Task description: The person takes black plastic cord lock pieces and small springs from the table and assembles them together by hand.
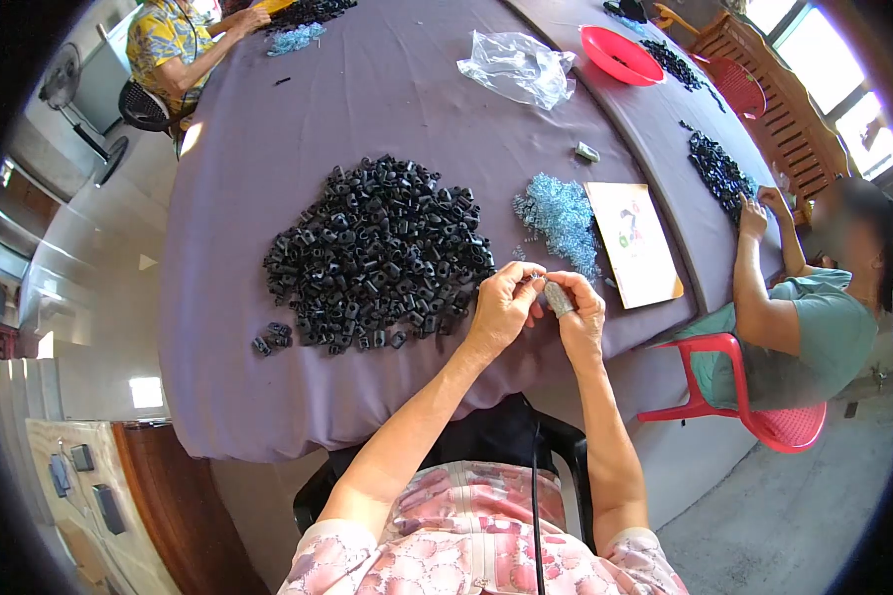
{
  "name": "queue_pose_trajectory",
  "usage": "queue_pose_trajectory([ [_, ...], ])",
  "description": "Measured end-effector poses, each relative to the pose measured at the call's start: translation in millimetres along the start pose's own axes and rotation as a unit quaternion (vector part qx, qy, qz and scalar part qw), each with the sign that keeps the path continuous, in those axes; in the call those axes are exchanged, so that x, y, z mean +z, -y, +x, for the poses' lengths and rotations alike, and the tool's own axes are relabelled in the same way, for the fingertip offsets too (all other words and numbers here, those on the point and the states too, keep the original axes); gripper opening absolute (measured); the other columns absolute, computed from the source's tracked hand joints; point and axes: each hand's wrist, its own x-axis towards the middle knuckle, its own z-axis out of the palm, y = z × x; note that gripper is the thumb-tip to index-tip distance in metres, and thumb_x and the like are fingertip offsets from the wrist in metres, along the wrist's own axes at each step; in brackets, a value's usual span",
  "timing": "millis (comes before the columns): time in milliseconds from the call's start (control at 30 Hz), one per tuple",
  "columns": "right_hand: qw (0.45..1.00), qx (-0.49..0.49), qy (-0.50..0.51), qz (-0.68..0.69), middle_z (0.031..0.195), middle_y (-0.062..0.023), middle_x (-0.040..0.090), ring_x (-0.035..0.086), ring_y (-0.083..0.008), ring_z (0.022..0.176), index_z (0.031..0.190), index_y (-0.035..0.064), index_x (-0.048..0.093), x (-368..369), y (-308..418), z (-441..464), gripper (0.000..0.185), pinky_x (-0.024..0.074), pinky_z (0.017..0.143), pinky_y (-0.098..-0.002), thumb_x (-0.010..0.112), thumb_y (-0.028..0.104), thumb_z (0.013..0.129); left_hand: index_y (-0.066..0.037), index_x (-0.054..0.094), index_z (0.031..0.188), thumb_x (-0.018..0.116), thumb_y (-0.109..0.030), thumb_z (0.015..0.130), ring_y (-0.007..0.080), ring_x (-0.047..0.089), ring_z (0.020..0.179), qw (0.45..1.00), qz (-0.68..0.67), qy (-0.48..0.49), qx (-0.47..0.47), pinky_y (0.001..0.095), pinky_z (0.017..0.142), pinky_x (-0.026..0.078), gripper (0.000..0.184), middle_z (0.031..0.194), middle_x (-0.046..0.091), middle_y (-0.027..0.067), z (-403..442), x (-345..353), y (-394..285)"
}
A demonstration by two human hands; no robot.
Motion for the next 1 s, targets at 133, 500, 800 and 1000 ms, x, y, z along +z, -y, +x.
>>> queue_pose_trajectory([
  [133, 0.999, 0.02, -0.033, 0.021, 0.089, -0.0018, 0.062, 0.057, -0.0079, 0.08, 0.104, 0.0024, 0.06, 2, -2, 1, 0.024, 0.0473, 0.07, -0.0229, 0.052, -0.008, 0.085, -0.003, 0.055, 0.106, 0.051, -0.007, 0.092, 0.0076, 0.056, 0.055, 1.0, -0.018, -0.005, -0.009, 0.0198, 0.043, 0.045, 0.015, 0.076, 0.059, 0.0042, 0, 0, 1],
  [500, 0.995, 0.005, -0.034, 0.094, 0.095, -0.0081, 0.065, 0.065, -0.0164, 0.085, 0.107, 0.0027, 0.06, -3, -3, 2, 0.025, 0.0525, 0.069, -0.0257, 0.05, -0.008, 0.087, -0.003, 0.053, 0.101, 0.053, -0.005, 0.089, 0.007, 0.055, 0.055, 0.998, -0.049, 0.027, -0.02, 0.0195, 0.042, 0.044, 0.012, 0.076, 0.057, 0.0034, 1, -4, 3],
  [800, 0.993, 0.012, -0.05, 0.104, 0.074, -0.0043, 0.065, 0.061, -0.0094, 0.064, 0.092, 0.0017, 0.062, -2, -4, -1, 0.006, 0.0474, 0.056, -0.0208, 0.06, 0.005, 0.087, -0.002, 0.063, 0.099, 0.058, 0.001, 0.085, 0.0054, 0.052, 0.057, 0.989, 0.091, 0.014, 0.117, 0.0208, 0.05, 0.044, 0.016, 0.081, 0.056, 0.0, 2, -1, 10],
  [1000, 0.996, 0.024, -0.038, 0.081, 0.07, -0.0018, 0.062, 0.056, -0.0065, 0.059, 0.088, 0.0018, 0.063, -2, -1, -2, 0.005, 0.0438, 0.052, -0.0194, 0.061, 0.007, 0.087, 0.0, 0.061, 0.092, 0.058, -0.002, 0.086, 0.0063, 0.052, 0.056, 0.993, 0.063, 0.016, 0.101, 0.0218, 0.049, 0.043, 0.007, 0.079, 0.058, 0.0021, 1, 0, 10],
])
